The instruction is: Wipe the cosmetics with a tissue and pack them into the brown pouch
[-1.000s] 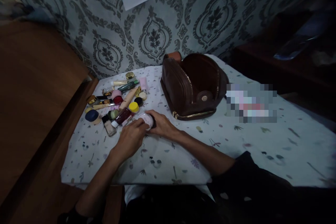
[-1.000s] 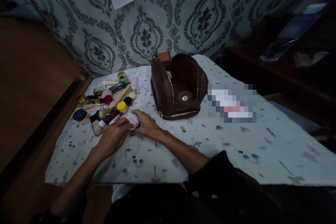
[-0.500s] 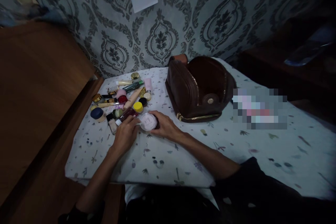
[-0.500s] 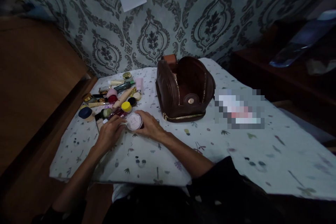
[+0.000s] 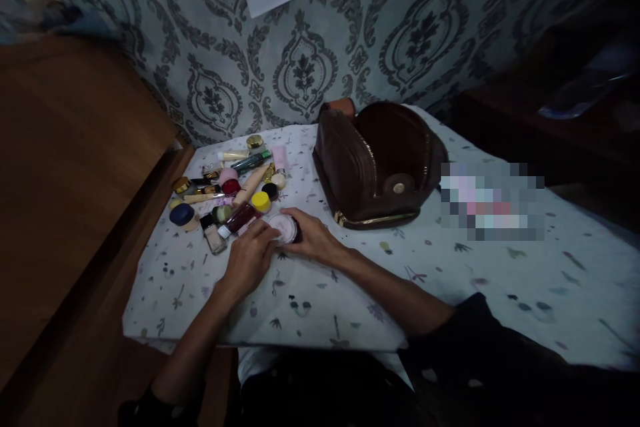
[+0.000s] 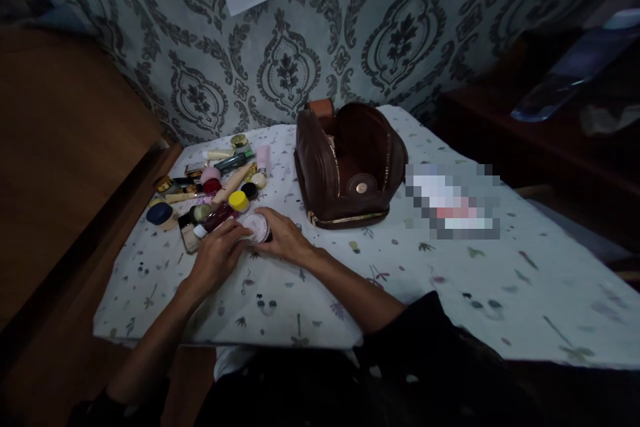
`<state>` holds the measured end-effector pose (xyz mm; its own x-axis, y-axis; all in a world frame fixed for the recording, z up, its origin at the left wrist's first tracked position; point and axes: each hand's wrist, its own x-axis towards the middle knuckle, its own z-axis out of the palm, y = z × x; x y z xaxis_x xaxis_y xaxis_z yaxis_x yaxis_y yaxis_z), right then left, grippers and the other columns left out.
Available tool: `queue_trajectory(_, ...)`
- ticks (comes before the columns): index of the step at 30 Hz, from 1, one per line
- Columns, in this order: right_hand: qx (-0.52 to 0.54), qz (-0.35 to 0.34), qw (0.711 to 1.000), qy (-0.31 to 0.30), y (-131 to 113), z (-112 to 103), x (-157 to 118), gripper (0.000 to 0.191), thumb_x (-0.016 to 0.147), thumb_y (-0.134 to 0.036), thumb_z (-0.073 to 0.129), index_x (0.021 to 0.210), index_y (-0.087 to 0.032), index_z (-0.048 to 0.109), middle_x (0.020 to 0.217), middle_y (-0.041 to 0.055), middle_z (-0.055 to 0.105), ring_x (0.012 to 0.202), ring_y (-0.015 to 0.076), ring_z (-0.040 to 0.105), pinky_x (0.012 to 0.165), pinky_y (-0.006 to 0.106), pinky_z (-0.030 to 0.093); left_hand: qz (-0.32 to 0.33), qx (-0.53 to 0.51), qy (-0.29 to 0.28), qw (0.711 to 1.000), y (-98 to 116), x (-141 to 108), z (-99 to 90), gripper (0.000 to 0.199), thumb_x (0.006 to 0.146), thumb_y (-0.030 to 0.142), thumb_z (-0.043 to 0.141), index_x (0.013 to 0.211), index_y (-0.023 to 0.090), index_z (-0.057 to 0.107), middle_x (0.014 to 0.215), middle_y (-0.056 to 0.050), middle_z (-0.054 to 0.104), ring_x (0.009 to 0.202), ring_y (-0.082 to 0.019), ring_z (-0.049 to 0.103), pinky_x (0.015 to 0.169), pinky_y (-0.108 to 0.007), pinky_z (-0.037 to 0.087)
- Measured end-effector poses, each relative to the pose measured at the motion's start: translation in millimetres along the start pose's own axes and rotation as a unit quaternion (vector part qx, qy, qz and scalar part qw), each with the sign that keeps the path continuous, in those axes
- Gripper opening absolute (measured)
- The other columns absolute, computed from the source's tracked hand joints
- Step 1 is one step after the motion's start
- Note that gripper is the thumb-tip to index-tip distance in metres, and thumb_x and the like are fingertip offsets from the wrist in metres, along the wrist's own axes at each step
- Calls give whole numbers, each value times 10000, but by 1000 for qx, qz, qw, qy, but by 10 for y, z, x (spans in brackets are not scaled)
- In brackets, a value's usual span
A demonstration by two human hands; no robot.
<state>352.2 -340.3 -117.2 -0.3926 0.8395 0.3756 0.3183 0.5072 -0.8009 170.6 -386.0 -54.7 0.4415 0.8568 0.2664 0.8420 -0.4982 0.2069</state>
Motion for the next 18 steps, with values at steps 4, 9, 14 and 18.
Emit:
queue_trajectory(4,-4,-14,1000,0,29,23,5,690,679,-317,811,1285,-164,519,1228,114,641,1100,271,629,938,379,492,2,9,3,1000,29,69,18,240,908,122,514,1070,203,672,1059,-65,659,932,-205,647,768,-302,521)
queue_trajectory(9,-6,-29,1000,8,49,29,0,698,680,-293,805,1303,-183,510,1255,111,626,1121,267,620,943,378,490,-28,34,12,999,-57,135,-3,237,889,116,536,1061,202,676,1066,-64,655,959,-219,652,771,-309,520)
queue_trajectory(14,-2,-25,1000,8,43,16,-8,713,678,-302,810,1314,-191,507,1250,107,629,1123,270,617,941,386,490,-20,22,-10,1000,-44,18,-38,211,885,123,558,1037,202,681,992,-53,656,905,-213,660,718,-295,511)
queue_trajectory(18,-5,-28,1000,8,32,23,-5,683,703,-291,790,1315,-171,509,1245,119,632,1126,274,619,949,394,494,13,-14,-20,1000,82,12,-14,211,905,144,547,1058,216,675,1034,-51,659,921,-205,655,751,-299,513)
